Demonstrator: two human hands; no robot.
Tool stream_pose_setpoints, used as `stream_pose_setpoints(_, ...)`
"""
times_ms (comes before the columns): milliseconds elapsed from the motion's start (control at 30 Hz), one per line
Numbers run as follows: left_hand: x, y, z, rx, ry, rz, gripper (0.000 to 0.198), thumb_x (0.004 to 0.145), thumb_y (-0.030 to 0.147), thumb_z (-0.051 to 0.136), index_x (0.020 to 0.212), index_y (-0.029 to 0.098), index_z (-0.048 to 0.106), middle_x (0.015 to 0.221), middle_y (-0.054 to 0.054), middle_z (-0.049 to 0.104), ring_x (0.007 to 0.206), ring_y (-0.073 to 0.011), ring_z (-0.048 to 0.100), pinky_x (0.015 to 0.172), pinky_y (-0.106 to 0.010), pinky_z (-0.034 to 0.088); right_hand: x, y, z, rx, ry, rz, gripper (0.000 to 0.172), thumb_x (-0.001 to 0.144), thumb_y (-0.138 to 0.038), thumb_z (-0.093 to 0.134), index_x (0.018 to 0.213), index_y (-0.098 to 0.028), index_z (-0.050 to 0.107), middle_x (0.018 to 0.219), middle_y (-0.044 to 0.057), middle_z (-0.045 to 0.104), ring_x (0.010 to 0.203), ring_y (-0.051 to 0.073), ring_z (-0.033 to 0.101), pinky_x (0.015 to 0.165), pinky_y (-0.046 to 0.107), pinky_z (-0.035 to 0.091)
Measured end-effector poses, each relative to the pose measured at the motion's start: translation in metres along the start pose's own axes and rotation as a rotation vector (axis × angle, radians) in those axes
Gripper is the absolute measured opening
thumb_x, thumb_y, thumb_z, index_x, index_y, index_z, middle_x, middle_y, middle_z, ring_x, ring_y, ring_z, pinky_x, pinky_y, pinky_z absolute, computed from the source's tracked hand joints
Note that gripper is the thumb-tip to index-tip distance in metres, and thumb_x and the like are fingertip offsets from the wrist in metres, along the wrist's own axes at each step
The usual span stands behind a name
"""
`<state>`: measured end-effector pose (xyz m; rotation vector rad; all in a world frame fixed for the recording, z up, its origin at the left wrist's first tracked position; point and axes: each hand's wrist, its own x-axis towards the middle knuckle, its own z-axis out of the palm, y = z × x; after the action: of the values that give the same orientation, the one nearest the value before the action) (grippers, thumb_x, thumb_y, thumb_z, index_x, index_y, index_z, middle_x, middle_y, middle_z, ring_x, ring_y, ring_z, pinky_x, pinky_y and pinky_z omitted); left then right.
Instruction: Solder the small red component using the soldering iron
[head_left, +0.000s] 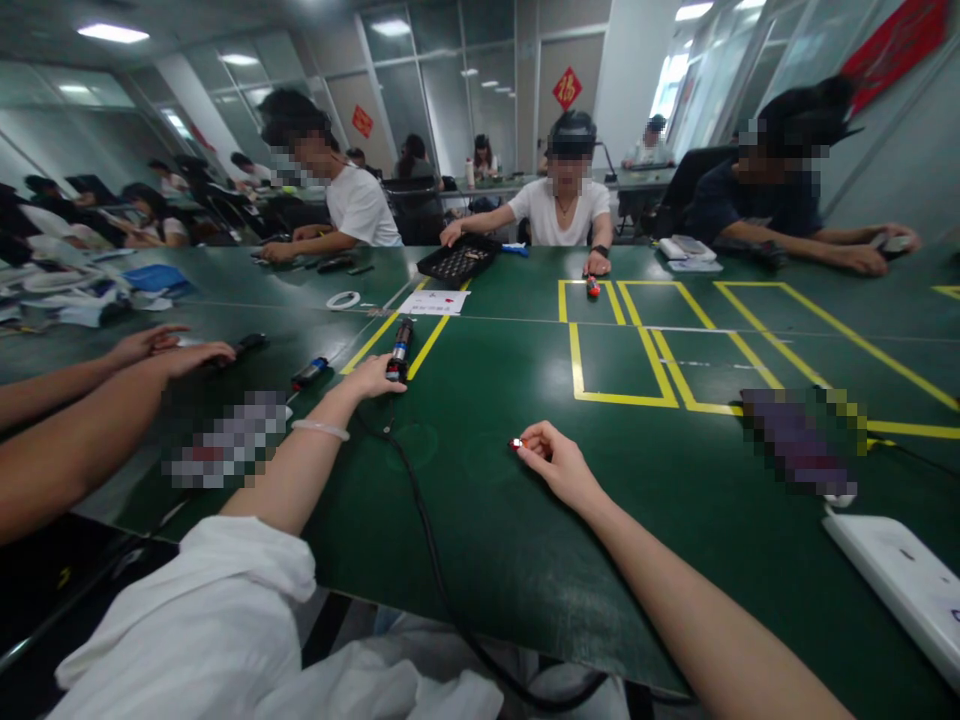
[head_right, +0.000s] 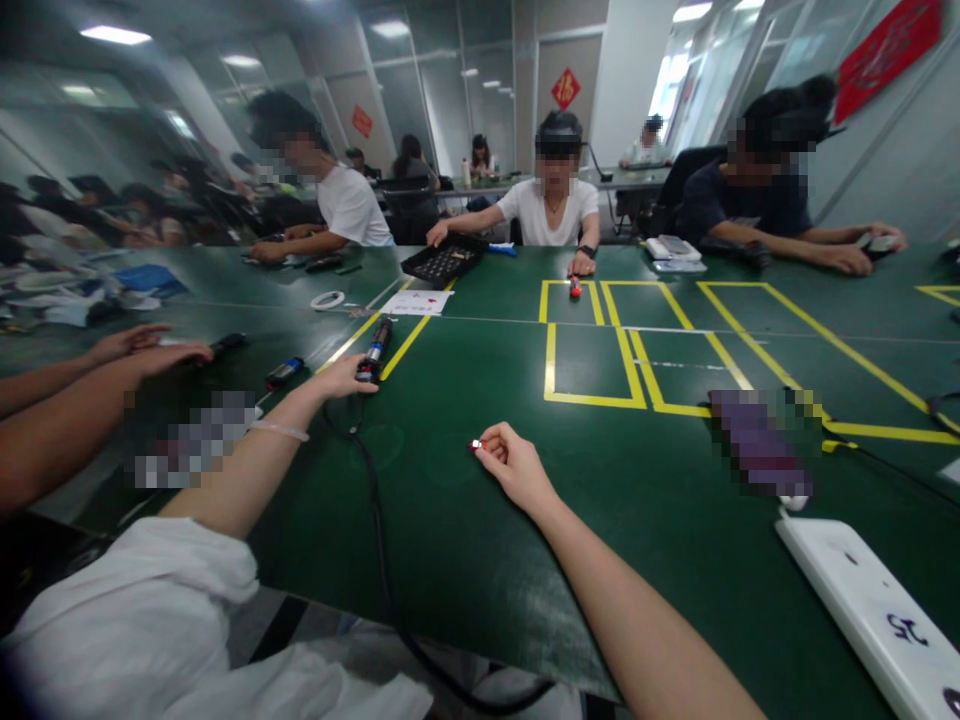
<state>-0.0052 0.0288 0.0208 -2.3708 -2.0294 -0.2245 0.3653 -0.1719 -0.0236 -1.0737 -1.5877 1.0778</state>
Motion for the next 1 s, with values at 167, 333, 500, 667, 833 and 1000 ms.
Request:
stream_pose_setpoints(167, -0.003, 0.016, 0.001, 0.042, -0.112, -0.045, 0.067, 0.071, 0.049, 0.073, 0.12, 0.01, 0.047, 0.114, -0.011, 0.056, 0.1, -0.0214, 0.054, 0.088, -0.032, 0.044, 0.0, 0.001, 0.0, -0.011, -0.007, -0.009, 0.018, 0.086, -0.034, 0.06, 0.094, -0.019, 0.056, 0.077, -0.001, 0.058, 0.067, 0.012, 0.053, 0.061, 0.024, 0.042)
stream_pose_setpoints(333, -0.02, 0.063, 0.003, 0.116, -0.074, -0.173, 0.065, 0.072, 0.057, 0.061, 0.119, 0.014, 0.051, 0.12, -0.017, 0.052, 0.105, -0.0318, 0.056, 0.083, -0.038, 0.047, 0.001, -0.002, 0.001, -0.039, 0.0, -0.008, 0.017, 0.085, -0.034, 0.059, 0.092, -0.019, 0.057, 0.075, -0.001, 0.057, 0.065, 0.013, 0.052, 0.06, 0.025, 0.041)
stream_pose_setpoints(500, -0.053, 0.115, 0.004, 0.138, 0.003, -0.082, 0.068, 0.072, 0.057, 0.057, 0.122, 0.013, 0.05, 0.115, -0.016, 0.052, 0.103, -0.0322, 0.056, 0.081, -0.038, 0.048, 0.002, -0.002, 0.0, -0.12, 0.053, -0.032, 0.014, 0.084, -0.031, 0.06, 0.091, -0.019, 0.059, 0.074, 0.0, 0.057, 0.064, 0.013, 0.051, 0.058, 0.025, 0.041)
stream_pose_setpoints(667, -0.093, 0.162, 0.0, 0.124, 0.001, 0.064, 0.07, 0.074, 0.056, 0.056, 0.129, 0.014, 0.045, 0.112, -0.015, 0.053, 0.1, -0.03, 0.057, 0.081, -0.037, 0.047, 0.002, 0.0, 0.0, -0.143, 0.081, -0.025, 0.015, 0.084, -0.031, 0.06, 0.091, -0.019, 0.06, 0.075, 0.0, 0.059, 0.064, 0.014, 0.053, 0.059, 0.026, 0.042)
stream_pose_setpoints(833, -0.125, 0.199, -0.001, 0.077, 0.01, 0.227, 0.067, 0.075, 0.053, 0.059, 0.128, 0.015, 0.045, 0.106, -0.013, 0.055, 0.1, -0.0293, 0.056, 0.088, -0.038, 0.044, 0.005, 0.001, -0.001, -0.161, 0.126, -0.029, 0.015, 0.084, -0.031, 0.059, 0.091, -0.018, 0.058, 0.073, 0.0, 0.058, 0.063, 0.014, 0.053, 0.058, 0.026, 0.042)
stream_pose_setpoints(1000, -0.144, 0.219, -0.002, 0.016, 0.002, 0.335, 0.07, 0.071, 0.051, 0.063, 0.129, 0.016, 0.046, 0.105, -0.014, 0.055, 0.1, -0.0316, 0.056, 0.091, -0.043, 0.042, 0.005, 0.004, -0.004, -0.223, 0.17, -0.042, 0.014, 0.084, -0.029, 0.057, 0.094, -0.019, 0.056, 0.077, 0.002, 0.059, 0.064, 0.015, 0.054, 0.06, 0.027, 0.044)
